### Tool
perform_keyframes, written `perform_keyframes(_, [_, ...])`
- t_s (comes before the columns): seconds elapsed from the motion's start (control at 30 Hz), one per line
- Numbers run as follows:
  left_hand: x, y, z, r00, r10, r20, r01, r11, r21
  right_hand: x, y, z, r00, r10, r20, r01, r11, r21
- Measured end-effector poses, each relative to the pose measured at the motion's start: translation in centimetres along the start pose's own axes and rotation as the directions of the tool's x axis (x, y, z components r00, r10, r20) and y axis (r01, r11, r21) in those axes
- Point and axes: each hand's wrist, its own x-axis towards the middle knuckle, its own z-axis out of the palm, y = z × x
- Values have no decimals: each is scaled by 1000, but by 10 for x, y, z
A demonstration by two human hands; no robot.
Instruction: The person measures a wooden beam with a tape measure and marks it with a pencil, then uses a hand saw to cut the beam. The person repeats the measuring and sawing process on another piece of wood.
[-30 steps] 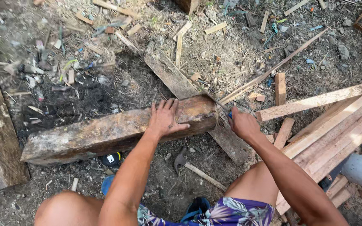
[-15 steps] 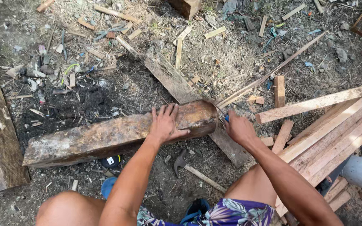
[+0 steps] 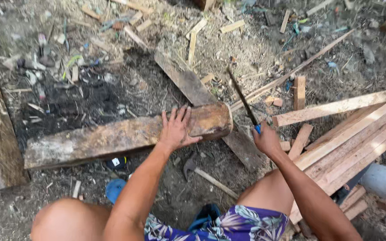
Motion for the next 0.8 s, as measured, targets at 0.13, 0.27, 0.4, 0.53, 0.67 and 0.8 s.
perform_keyframes(0.13, [15,-5,-21,998,12,-59,-13,1000,-19,-12,-5,29,980,119,-156,-75,961,265])
perform_keyframes(0.27, [29,-10,-51,994,-31,105,39,996,-78,-25,-25,41,954,281,-109,-226,907,356])
perform_keyframes(0.4, [50,-19,-65,945,-249,210,255,967,-1,-42,-48,48,937,284,-204,-198,911,361])
perform_keyframes(0.53, [73,-20,-43,923,-335,-189,308,938,-159,-49,-79,42,869,37,-494,86,971,224])
perform_keyframes(0.67, [53,-45,-11,961,-111,-254,64,980,-186,-48,-133,41,867,-199,-457,348,898,268])
perform_keyframes(0.8, [9,-114,-11,945,281,-169,-289,957,-24,-48,-188,72,884,-350,-310,444,836,323])
